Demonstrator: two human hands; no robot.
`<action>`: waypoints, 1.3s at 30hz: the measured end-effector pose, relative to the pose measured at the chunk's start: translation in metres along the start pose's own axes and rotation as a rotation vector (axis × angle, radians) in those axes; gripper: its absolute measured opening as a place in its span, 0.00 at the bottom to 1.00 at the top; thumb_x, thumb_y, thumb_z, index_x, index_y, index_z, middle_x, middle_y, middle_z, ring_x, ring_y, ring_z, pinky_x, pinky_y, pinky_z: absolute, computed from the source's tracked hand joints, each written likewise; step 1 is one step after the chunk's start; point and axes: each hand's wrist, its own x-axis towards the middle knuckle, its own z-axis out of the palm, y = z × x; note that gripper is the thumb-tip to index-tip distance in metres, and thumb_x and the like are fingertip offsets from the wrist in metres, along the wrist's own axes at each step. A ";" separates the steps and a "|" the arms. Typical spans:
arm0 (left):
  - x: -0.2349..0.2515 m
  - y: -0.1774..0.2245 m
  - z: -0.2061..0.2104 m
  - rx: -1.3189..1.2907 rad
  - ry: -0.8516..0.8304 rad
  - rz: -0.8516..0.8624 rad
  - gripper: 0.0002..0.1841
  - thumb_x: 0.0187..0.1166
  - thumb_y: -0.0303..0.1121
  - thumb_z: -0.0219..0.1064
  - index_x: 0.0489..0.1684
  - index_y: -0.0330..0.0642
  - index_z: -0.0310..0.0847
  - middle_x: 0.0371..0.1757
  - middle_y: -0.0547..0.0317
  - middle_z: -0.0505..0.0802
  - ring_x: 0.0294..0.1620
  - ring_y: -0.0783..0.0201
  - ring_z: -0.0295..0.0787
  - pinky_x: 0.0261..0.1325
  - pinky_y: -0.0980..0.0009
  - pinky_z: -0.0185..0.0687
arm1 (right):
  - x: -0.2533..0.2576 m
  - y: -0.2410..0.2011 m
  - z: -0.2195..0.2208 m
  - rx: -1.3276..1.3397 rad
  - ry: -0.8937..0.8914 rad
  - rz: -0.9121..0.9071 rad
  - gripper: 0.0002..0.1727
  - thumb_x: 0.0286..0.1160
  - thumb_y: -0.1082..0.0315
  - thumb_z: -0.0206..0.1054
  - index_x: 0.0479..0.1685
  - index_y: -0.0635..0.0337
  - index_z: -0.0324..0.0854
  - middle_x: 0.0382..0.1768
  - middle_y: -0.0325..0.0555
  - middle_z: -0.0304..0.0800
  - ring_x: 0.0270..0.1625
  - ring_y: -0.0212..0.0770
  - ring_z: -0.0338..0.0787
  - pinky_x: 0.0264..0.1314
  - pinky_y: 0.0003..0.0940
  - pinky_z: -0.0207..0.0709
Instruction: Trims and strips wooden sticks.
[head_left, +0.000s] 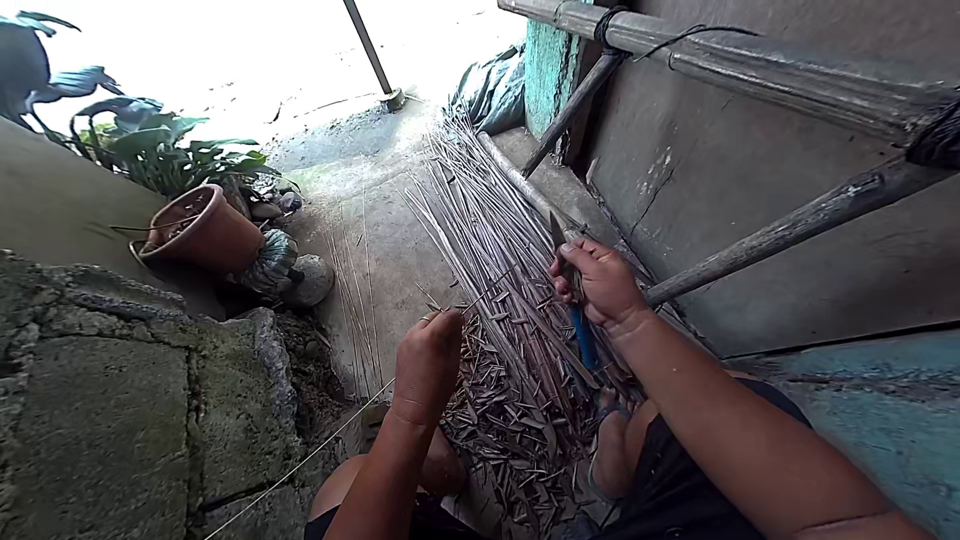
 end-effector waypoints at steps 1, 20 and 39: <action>0.001 0.000 0.001 0.009 0.010 -0.001 0.12 0.84 0.34 0.62 0.41 0.44 0.95 0.36 0.58 0.96 0.36 0.64 0.93 0.43 0.67 0.88 | -0.009 0.001 0.004 -0.010 -0.091 0.023 0.13 0.94 0.67 0.48 0.50 0.64 0.77 0.26 0.45 0.87 0.16 0.33 0.82 0.18 0.26 0.79; 0.007 0.017 0.012 0.051 0.109 0.141 0.11 0.81 0.30 0.63 0.39 0.41 0.94 0.33 0.53 0.95 0.34 0.59 0.94 0.41 0.65 0.89 | -0.009 -0.011 0.003 0.099 0.095 0.100 0.19 0.93 0.68 0.52 0.77 0.63 0.71 0.26 0.43 0.84 0.17 0.31 0.79 0.18 0.23 0.75; 0.006 0.020 0.011 -0.012 0.176 0.141 0.10 0.81 0.31 0.66 0.42 0.42 0.96 0.40 0.54 0.97 0.43 0.62 0.95 0.51 0.70 0.89 | -0.051 0.008 0.031 0.033 -0.390 0.252 0.20 0.89 0.71 0.54 0.77 0.63 0.72 0.30 0.46 0.86 0.20 0.34 0.83 0.21 0.26 0.80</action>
